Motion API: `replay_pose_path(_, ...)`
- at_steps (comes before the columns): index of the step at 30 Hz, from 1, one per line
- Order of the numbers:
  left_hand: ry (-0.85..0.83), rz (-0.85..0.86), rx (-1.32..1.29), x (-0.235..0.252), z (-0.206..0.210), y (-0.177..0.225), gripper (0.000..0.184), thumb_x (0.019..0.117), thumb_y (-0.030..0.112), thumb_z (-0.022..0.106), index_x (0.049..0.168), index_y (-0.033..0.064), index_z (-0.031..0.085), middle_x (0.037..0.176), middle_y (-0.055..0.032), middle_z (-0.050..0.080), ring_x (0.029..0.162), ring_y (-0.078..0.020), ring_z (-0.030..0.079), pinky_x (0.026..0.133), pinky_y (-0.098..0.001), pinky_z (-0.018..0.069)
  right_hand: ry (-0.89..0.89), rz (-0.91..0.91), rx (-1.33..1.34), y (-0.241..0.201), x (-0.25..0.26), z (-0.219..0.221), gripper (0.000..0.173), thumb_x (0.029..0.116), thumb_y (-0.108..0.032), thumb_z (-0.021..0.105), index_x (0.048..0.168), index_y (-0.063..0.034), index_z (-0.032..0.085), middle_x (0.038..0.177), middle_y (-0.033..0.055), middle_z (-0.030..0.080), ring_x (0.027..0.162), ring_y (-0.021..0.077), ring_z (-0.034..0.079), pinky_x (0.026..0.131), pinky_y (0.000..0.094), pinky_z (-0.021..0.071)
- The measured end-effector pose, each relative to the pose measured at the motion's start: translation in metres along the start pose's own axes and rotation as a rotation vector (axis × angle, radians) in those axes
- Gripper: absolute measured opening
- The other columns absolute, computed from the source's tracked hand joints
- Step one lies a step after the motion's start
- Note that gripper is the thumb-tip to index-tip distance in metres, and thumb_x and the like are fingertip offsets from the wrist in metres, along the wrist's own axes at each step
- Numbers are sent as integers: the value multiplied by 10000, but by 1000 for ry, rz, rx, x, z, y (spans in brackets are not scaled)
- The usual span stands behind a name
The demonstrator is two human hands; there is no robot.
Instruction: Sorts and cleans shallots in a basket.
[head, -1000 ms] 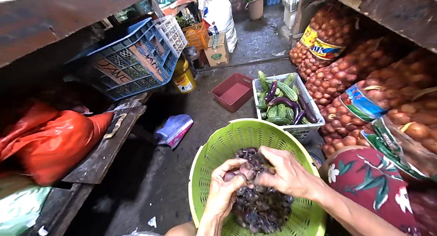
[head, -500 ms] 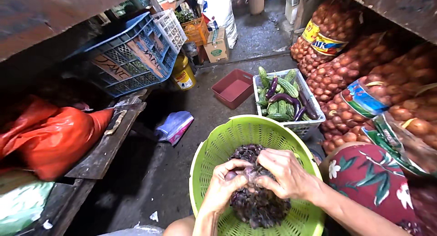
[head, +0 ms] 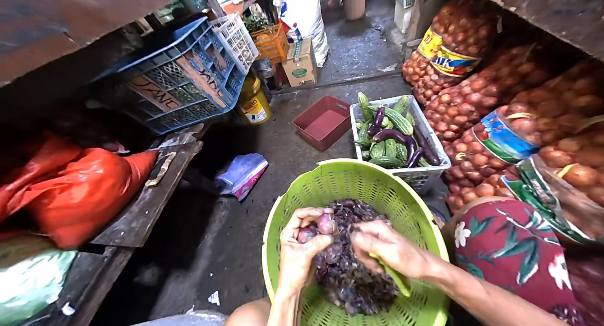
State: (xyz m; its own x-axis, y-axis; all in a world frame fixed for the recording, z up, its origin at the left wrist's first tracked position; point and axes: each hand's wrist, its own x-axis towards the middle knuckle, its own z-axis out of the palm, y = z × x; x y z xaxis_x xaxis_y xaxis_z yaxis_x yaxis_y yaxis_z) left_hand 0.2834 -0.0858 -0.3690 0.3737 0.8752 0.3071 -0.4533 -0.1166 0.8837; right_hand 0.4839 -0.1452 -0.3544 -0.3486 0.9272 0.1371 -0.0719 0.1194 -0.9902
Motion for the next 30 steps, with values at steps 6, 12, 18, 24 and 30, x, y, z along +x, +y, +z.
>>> replay_pose_path(6, -99, 6, -45, -2, 4, -2, 418, 715, 34, 862, 1099, 164, 761, 1118, -36, 748, 1046, -96, 698, 927, -252, 568, 256, -190, -589, 7, 4, -4, 644, 877, -650, 663, 1000, -19, 642, 720, 44, 597, 651, 81, 571, 581, 269, 483)
replay_pose_path(12, -208, 17, 32, -3, 0, -2, 369, 749, 90, 876, 1090, 188, 777, 1149, 3, 725, 1098, -78, 660, 948, -234, 549, 265, -346, -799, 15, 2, 0, 647, 957, -670, 520, 971, -31, 620, 735, 79, 589, 651, 170, 602, 548, 323, 487)
replay_pose_path(18, -193, 34, 68, -2, 0, 0, 374, 739, 97, 884, 1085, 178, 767, 1117, 2, 729, 1069, -77, 669, 931, -231, 555, 365, -487, -934, 20, 4, 1, 615, 1028, -617, 422, 913, -47, 622, 720, 66, 591, 639, 164, 600, 534, 294, 479)
replay_pose_path(24, -183, 39, 91, -2, 1, 0, 384, 736, 79, 879, 1090, 160, 752, 1137, -38, 749, 1100, -114, 691, 967, -262, 556, 406, -534, -990, 22, 5, 1, 560, 1049, -550, 442, 825, -66, 611, 654, 52, 555, 589, 168, 572, 500, 294, 444)
replay_pose_path(30, -155, 67, 114, -2, 3, -2, 390, 745, 50, 871, 1100, 137, 735, 1113, -63, 751, 1076, -133, 703, 957, -269, 565, 322, -434, -776, 27, 3, 6, 492, 1059, -461, 481, 780, -70, 590, 577, 34, 487, 508, 133, 504, 457, 290, 394)
